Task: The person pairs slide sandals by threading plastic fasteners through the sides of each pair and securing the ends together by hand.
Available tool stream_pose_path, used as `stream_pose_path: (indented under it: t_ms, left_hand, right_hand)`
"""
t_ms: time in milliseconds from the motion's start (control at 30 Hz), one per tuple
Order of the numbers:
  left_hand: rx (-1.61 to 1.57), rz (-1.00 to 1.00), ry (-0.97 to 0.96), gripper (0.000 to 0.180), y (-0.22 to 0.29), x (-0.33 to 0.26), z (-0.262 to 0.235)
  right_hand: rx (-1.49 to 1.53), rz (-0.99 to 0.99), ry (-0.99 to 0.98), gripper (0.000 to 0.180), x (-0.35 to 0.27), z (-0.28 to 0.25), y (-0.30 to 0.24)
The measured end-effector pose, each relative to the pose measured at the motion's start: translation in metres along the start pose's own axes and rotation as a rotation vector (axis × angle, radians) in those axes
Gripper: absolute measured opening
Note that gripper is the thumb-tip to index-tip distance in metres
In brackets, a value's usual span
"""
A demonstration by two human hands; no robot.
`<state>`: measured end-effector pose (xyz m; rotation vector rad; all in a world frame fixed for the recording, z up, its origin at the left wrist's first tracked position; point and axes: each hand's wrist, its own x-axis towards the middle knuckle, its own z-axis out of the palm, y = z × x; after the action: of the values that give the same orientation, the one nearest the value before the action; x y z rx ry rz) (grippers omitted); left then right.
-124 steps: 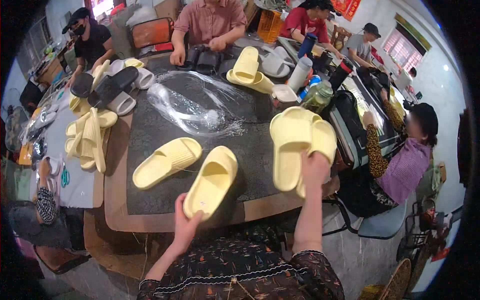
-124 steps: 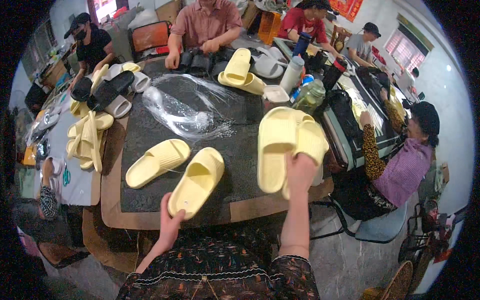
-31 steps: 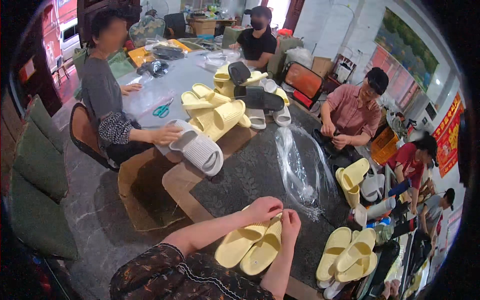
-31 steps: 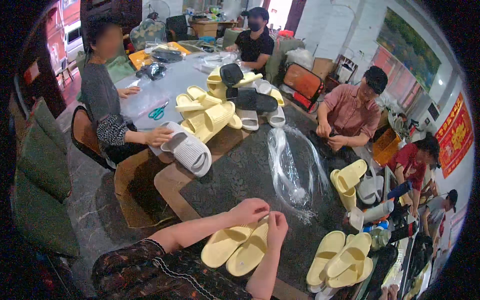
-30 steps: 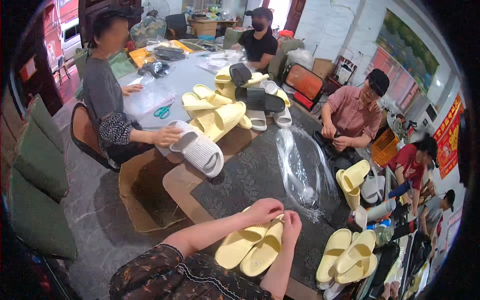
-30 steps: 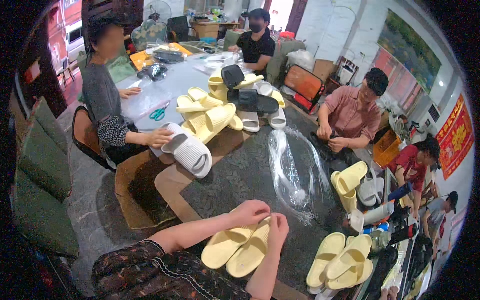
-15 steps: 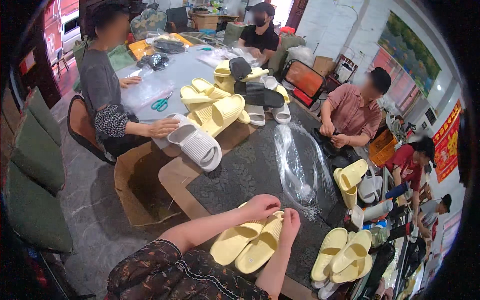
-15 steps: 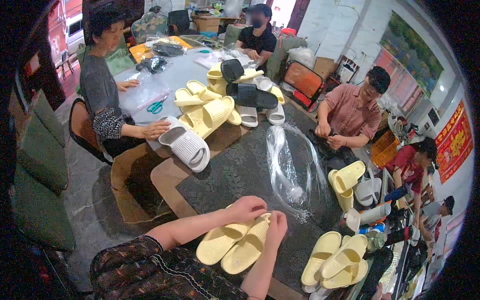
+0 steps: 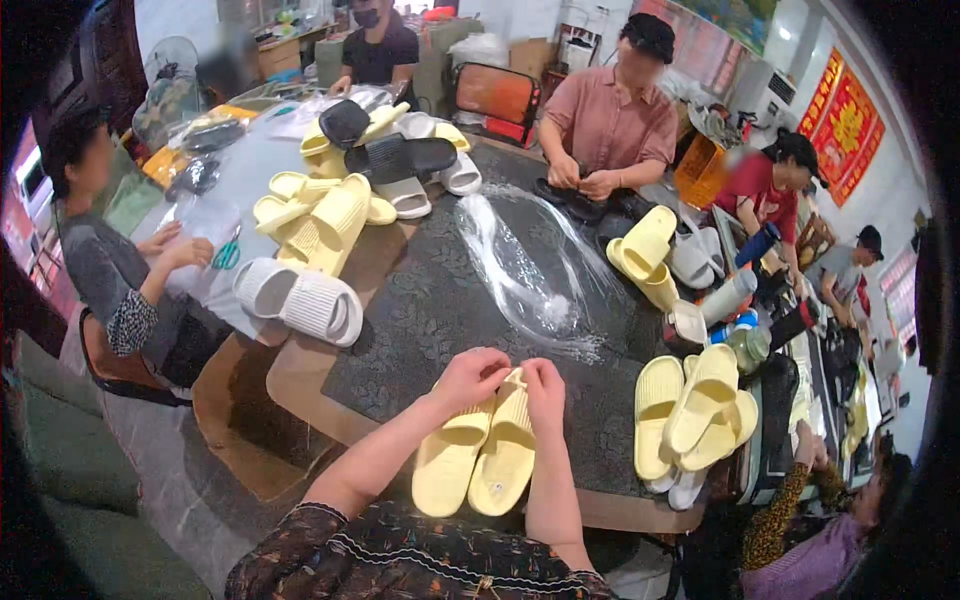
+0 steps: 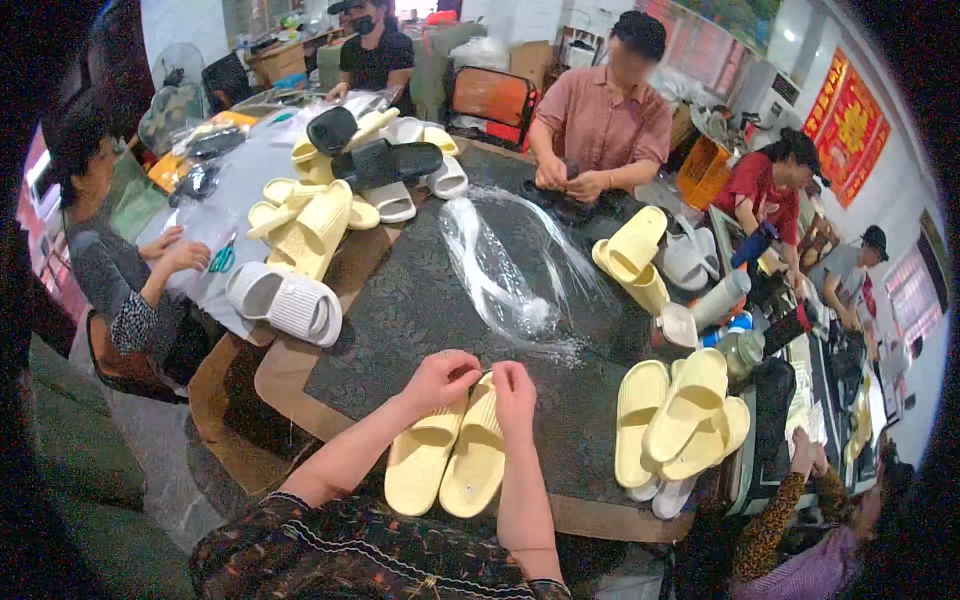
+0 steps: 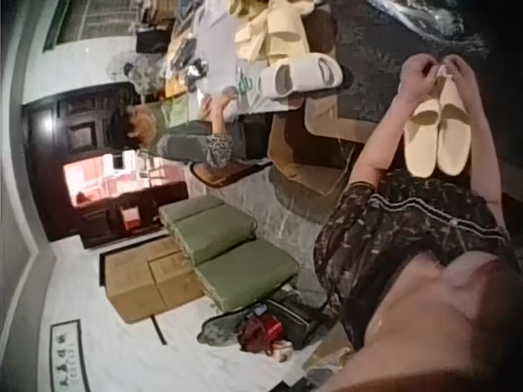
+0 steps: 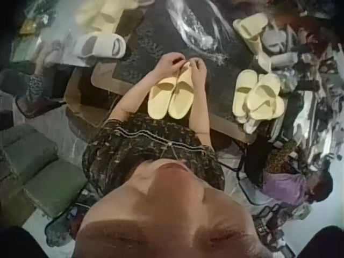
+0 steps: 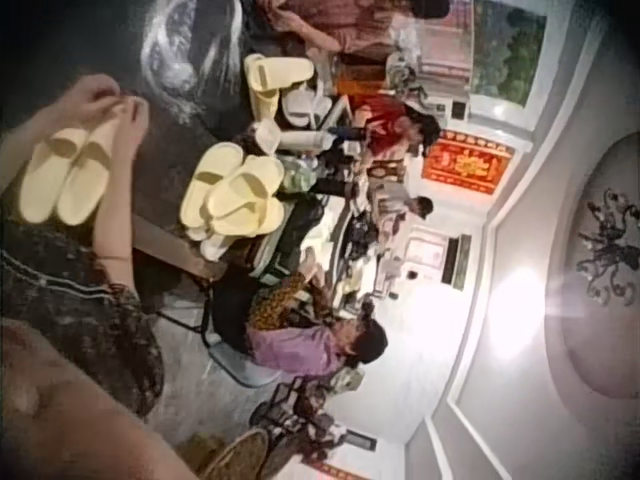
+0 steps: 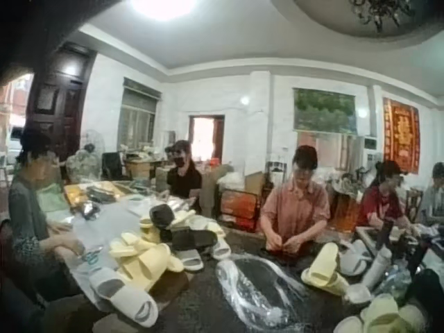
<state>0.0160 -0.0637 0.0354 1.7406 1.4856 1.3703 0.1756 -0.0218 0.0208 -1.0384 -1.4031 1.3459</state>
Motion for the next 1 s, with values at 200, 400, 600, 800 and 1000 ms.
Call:
stream_pose_path:
  t_ms: [200, 400, 600, 800, 1000]
  left_hand:
    - [-0.033, -0.011, -0.024, 0.014, -0.002, -0.002, 0.0]
    - [-0.015, 0.0, 0.015, 0.015, -0.005, -0.004, 0.0]
    - [-0.015, 0.029, 0.002, 0.015, -0.005, -0.002, -0.002]
    - [-0.039, -0.026, -0.024, 0.015, -0.003, -0.002, -0.004]
    - [-0.058, -0.032, -0.006, 0.014, -0.001, -0.004, -0.004]
  right_hand:
    - [-0.107, -0.019, -0.085, 0.013, -0.005, -0.001, -0.002]
    - [0.054, 0.001, 0.044, 0.014, -0.004, -0.001, 0.003]
    - [0.003, -0.043, 0.062, 0.011, -0.004, 0.002, -0.001]
    - [-0.154, -0.028, -0.05, 0.014, -0.009, 0.005, -0.011]
    - [-0.036, -0.029, 0.01, 0.012, -0.007, -0.001, -0.005]
